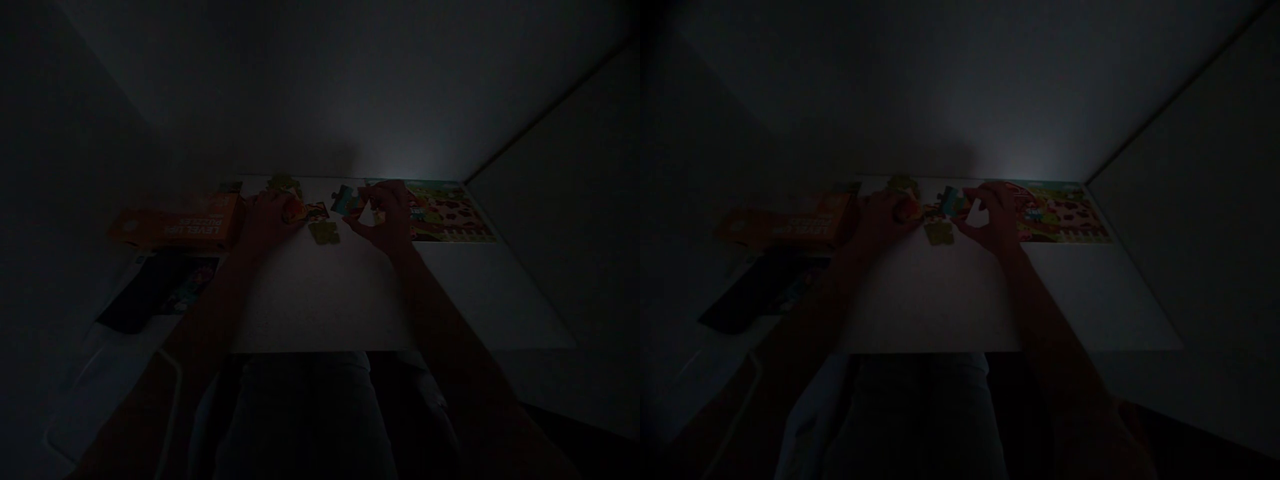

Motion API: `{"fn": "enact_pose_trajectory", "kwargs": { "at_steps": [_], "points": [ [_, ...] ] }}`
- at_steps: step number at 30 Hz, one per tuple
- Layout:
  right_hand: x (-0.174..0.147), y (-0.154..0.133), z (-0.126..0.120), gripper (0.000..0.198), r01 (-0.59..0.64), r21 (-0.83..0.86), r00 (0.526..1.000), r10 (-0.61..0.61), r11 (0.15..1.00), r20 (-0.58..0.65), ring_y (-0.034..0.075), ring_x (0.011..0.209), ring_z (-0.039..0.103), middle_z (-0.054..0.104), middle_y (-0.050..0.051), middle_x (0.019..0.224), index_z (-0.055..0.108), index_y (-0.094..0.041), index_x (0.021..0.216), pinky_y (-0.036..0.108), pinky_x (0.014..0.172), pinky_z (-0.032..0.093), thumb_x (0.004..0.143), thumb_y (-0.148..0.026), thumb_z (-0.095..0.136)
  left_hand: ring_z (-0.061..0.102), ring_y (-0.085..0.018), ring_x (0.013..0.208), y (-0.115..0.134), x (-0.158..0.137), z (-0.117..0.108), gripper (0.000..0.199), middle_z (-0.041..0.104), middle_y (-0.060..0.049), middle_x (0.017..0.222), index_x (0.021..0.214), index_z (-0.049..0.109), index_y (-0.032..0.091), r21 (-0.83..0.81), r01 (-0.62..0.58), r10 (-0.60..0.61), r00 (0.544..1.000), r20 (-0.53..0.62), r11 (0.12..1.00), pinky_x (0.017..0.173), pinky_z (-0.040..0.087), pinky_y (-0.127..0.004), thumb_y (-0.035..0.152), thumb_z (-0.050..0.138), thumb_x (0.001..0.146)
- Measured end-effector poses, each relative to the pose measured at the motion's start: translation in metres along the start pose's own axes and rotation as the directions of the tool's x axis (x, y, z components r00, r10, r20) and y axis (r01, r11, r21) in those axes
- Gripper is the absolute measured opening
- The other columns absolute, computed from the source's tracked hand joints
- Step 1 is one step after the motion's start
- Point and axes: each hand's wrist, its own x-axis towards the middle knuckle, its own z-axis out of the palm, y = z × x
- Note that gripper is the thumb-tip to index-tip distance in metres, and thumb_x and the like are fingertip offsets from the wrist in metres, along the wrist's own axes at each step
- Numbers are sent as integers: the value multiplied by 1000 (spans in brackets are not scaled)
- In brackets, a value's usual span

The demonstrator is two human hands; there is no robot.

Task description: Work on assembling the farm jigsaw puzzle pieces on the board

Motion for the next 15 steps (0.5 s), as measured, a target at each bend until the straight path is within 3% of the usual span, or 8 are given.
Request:
{"fn": "enact_pose_trajectory", "kwargs": {
  "at_steps": [5,9,12,15],
  "points": [
    [-2,-8,-7,62,12,35,997,-9,999,-71,40,128,65,61,21,145,68,-26,144,56,101,66,99,-66,85,65,-37,136,0,0,0,64,68,-12,150,148,71,22,-54,-56,53,997,-52,997,122,48,-59,42,97,93],
    [0,-3,-4,65,5,0,989,-5,1000,-151,43,128,63,63,20,134,71,-26,136,61,102,64,91,-70,89,63,-34,137,-1,1,0,59,66,-12,151,149,67,23,-117,-70,65,997,-43,991,121,52,-55,55,86,103],
    [0,-2,-5,63,-3,-23,998,1,1000,-68,44,128,64,64,22,140,74,-29,138,63,105,62,92,-70,89,64,-33,135,-3,4,2,61,67,-12,148,147,65,24,-166,-111,100,992,-73,980,120,55,-52,59,87,102],
    [-1,-4,-7,56,21,45,998,-24,999,55,39,119,68,65,17,145,77,-37,135,60,105,65,93,-73,88,67,-30,131,-1,4,1,64,68,-11,143,143,65,24,-201,-153,114,975,-193,968,115,59,-48,45,98,93]
  ]
}}
